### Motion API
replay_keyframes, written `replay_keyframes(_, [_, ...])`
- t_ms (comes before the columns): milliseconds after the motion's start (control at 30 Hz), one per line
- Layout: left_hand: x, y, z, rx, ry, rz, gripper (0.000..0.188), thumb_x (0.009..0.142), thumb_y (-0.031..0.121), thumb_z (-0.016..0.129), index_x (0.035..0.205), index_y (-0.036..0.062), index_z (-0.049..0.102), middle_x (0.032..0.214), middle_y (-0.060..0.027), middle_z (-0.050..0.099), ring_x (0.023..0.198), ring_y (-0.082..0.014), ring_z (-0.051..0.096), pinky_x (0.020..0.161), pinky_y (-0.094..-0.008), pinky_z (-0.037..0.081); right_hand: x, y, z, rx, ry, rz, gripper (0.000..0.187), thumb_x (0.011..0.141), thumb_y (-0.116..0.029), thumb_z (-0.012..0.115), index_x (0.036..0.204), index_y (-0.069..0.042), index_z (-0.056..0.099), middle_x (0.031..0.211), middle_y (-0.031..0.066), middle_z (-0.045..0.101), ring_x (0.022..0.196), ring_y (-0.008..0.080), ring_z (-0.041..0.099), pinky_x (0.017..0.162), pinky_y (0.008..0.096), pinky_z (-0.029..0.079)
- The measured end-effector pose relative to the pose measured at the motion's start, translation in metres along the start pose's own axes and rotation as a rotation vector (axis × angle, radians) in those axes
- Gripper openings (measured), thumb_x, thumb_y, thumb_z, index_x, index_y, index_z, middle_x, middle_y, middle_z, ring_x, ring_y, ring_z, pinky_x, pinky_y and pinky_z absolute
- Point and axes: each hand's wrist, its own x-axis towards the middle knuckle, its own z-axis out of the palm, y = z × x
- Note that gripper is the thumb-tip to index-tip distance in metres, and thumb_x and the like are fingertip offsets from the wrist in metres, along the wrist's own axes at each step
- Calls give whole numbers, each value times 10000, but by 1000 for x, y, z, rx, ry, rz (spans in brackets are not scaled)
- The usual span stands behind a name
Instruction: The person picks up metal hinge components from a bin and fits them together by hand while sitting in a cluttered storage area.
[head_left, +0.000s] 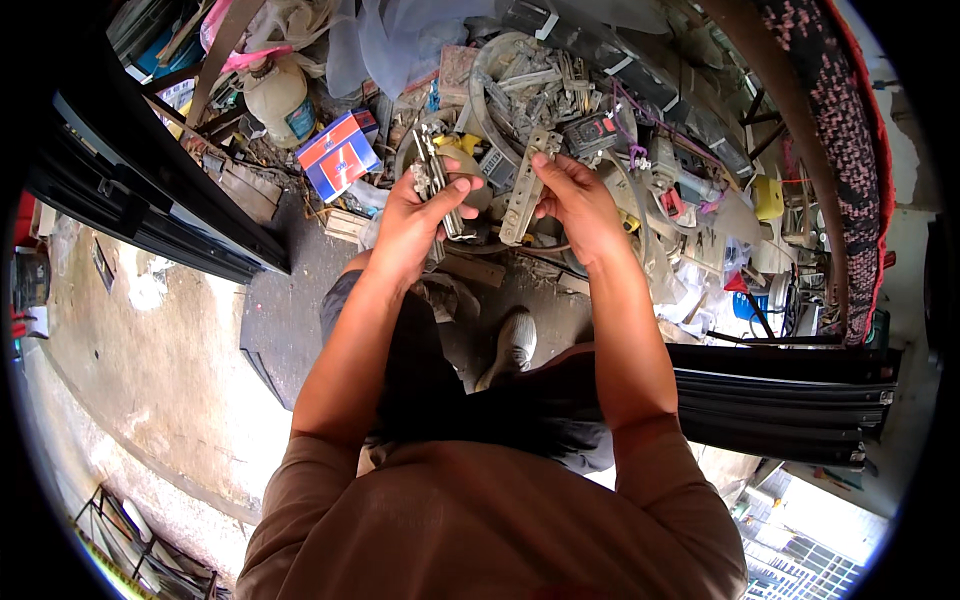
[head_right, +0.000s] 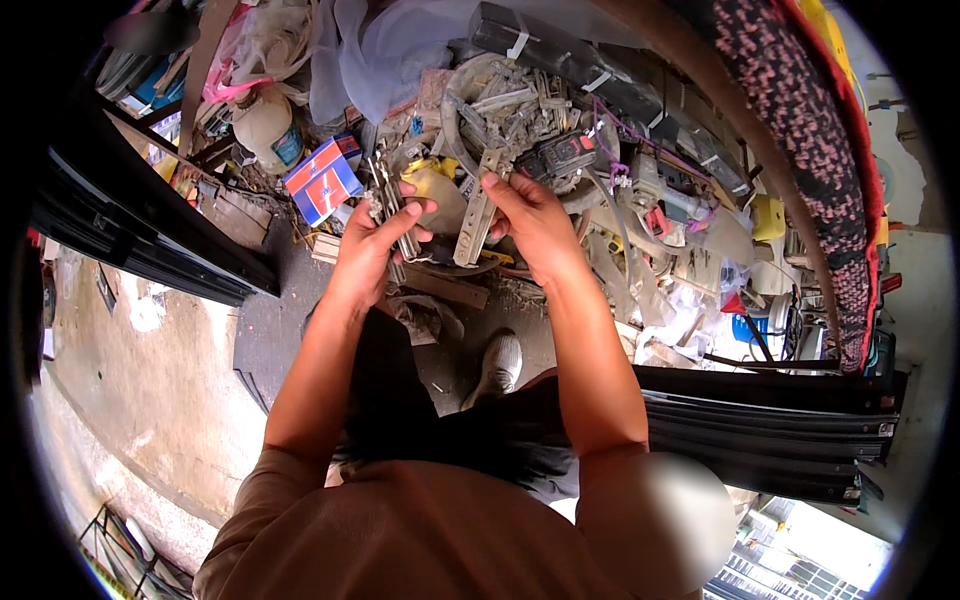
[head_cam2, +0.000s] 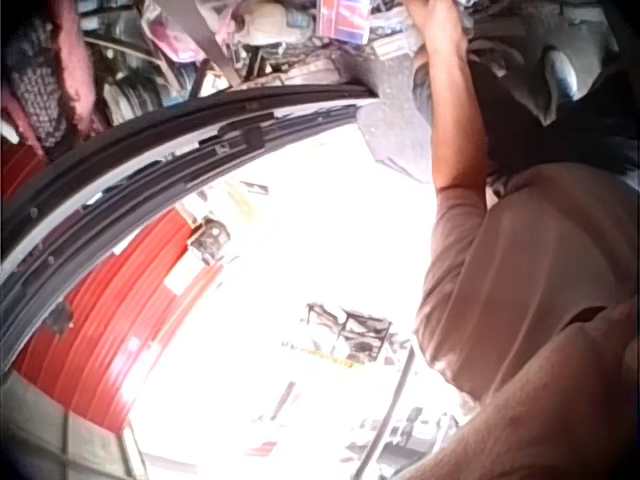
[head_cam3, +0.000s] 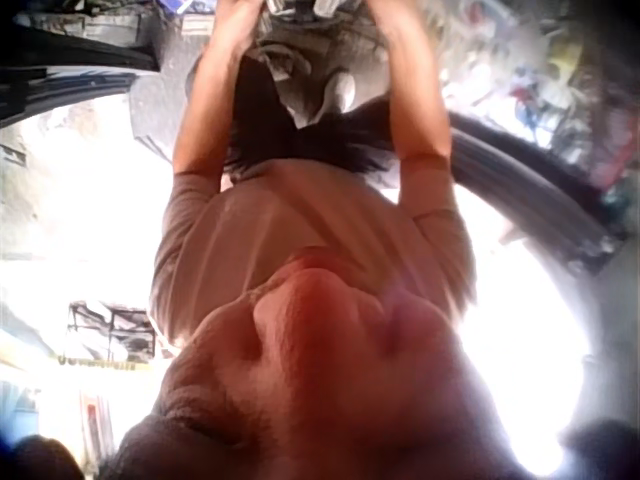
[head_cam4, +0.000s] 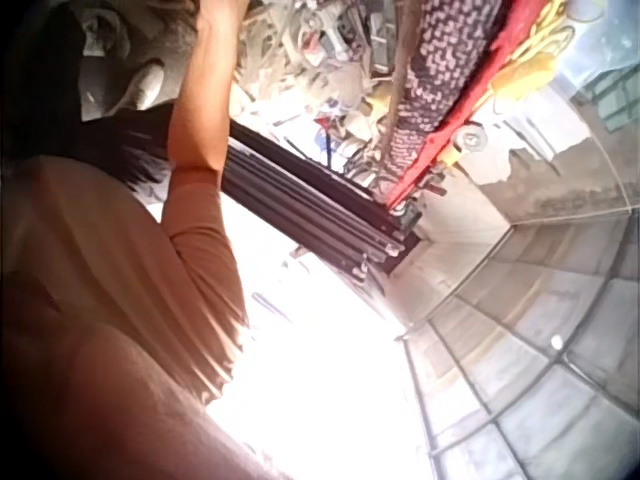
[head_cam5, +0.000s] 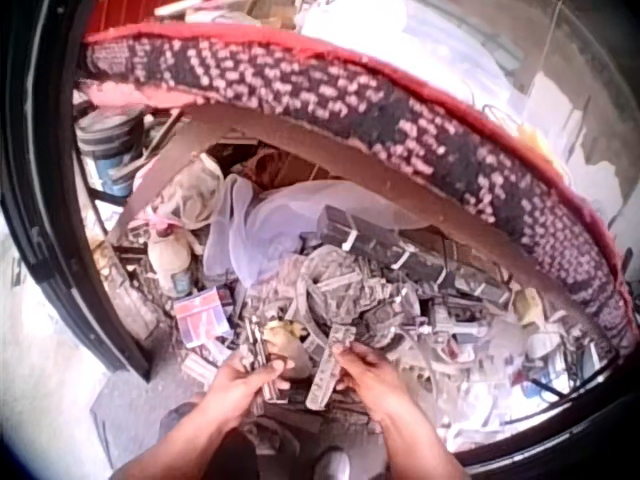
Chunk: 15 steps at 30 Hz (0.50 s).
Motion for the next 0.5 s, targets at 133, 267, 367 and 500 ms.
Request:
replay_keyframes(133, [-2,-8,5,-13,-33,-34,391,962,222,779,1275,75,595,1136,-88,770,856,-127,723,615,-231,461,-1,2,8,-126,25,28,281,993,-354,754,1003,-76,715,816,-50,637,672,51,556,627,227,476])
replay_keyframes(267, [-1,-12,15,-31,-111,-37,432,927,136,825,1270,-1,601,1058,-83,753,881,-148,719,757,-296,577,0,12,12,-228,36,49,387,950,-412,794,987,-33,723,783,-25,666,655,50,556,606,219,464])
replay_keyframes(367, [4,-31,14,-14,-188,-8,396,905,108,844,1219,-5,631,1001,-51,739,858,-126,704,744,-280,572,0,21,18,-250,15,42,412,922,-408,829,945,-10,727,785,-5,683,637,52,565,575,215,460])
replay_keyframes(500, [-7,-25,16,-7,-147,-110,304,910,119,837,1152,25,678,946,-25,745,798,-98,679,732,-264,561,-2,23,19,-353,8,43,463,955,-487,771,980,-26,727,775,-2,669,645,63,571,593,221,473])
